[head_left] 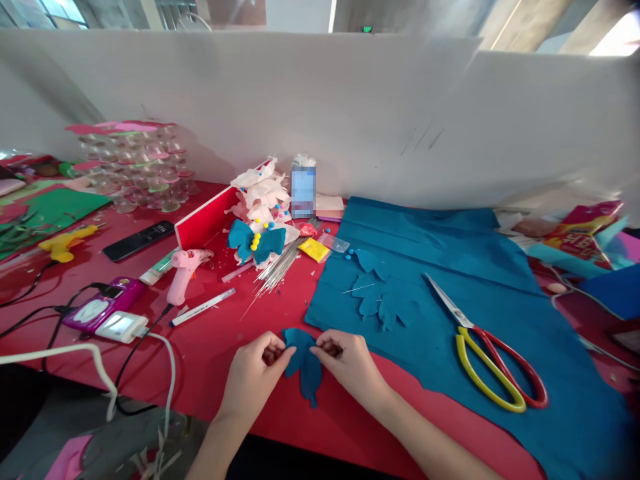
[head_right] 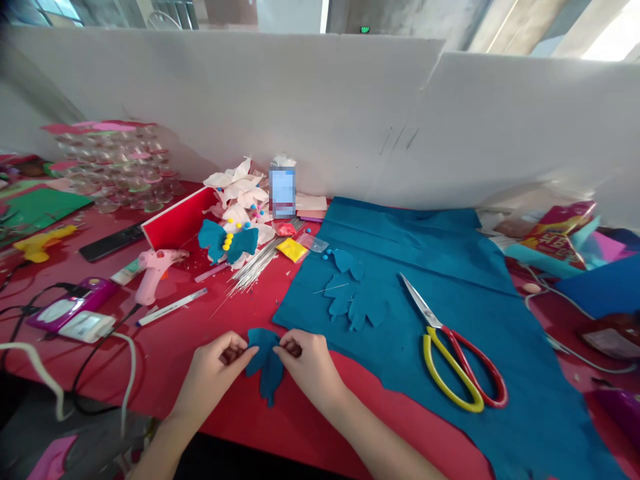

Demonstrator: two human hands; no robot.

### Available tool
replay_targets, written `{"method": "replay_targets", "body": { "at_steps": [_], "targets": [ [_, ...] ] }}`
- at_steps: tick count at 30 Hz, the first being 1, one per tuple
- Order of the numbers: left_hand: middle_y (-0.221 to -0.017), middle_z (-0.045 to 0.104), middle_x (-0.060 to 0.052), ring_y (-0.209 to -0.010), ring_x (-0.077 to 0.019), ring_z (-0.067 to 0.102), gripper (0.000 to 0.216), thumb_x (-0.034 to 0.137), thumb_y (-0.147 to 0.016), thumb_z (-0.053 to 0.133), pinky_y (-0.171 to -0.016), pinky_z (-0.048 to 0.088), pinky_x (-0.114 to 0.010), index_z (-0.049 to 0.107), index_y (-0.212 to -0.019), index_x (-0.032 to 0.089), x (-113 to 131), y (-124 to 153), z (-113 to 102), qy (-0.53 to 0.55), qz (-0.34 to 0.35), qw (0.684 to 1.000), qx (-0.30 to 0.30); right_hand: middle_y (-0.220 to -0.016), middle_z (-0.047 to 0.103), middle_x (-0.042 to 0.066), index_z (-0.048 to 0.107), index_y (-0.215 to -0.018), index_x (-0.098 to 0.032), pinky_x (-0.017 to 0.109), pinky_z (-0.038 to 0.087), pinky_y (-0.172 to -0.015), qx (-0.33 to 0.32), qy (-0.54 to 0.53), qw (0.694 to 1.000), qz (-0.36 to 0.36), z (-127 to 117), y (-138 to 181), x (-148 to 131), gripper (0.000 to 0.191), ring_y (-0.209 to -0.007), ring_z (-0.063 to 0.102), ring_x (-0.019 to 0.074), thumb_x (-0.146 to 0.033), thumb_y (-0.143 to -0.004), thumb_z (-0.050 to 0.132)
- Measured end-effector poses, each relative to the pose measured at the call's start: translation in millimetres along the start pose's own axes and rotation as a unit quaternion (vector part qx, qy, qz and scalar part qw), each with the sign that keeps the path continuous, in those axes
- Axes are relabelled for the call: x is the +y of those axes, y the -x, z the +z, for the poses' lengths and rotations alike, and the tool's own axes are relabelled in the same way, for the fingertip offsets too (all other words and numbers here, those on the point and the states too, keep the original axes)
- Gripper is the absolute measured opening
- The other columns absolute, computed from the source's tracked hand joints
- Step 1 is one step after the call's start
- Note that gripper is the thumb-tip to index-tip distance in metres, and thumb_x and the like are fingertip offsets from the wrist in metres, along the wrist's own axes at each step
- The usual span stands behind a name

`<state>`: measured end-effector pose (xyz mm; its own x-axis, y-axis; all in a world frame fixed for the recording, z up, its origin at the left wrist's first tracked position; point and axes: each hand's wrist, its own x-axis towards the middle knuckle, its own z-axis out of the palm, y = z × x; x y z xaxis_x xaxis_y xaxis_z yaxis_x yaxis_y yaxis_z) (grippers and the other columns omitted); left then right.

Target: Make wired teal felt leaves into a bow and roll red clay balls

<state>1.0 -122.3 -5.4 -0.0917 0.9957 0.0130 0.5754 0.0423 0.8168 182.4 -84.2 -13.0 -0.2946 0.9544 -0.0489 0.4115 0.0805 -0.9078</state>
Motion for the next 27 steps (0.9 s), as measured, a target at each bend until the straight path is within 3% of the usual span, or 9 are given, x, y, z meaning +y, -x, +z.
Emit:
{"method": "replay_targets", "body": {
  "at_steps": [13,27],
  "targets": [
    [-0.057,0.055,0.003,-0.055,-0.0120,0.051,0.030,0.045,-0.079,0.058,-0.053,0.041,-0.021,0.051,-0.064,0.020,2.6,1.5,-4.5,0.091,-0.020,0.995,-0.020,-0.065,0.055,0.000,0.056,-0.074,-0.019,0.022,0.037,-0.050,-0.021,-0.030,0.999,-0.034,-8.3,4.7,-15.0,0.022,-0.058,0.049,0.0125,-0.037,-0.086,0.053],
    [-0.060,0.060,0.002,-0.056,-0.0129,0.055,0.028,0.044,-0.080,0.055,-0.054,0.042,-0.021,0.051,-0.067,0.021,-0.4,-1.7,0.5,0.024,-0.007,1.000,-0.011,-0.061,0.054,0.000,0.057,-0.073,-0.020,0.024,0.036,-0.050,-0.004,0.003,1.000,-0.016,-3.8,1.6,-11.4,0.020,-0.054,0.048,0.0138,-0.036,-0.085,0.052]
  ]
}}
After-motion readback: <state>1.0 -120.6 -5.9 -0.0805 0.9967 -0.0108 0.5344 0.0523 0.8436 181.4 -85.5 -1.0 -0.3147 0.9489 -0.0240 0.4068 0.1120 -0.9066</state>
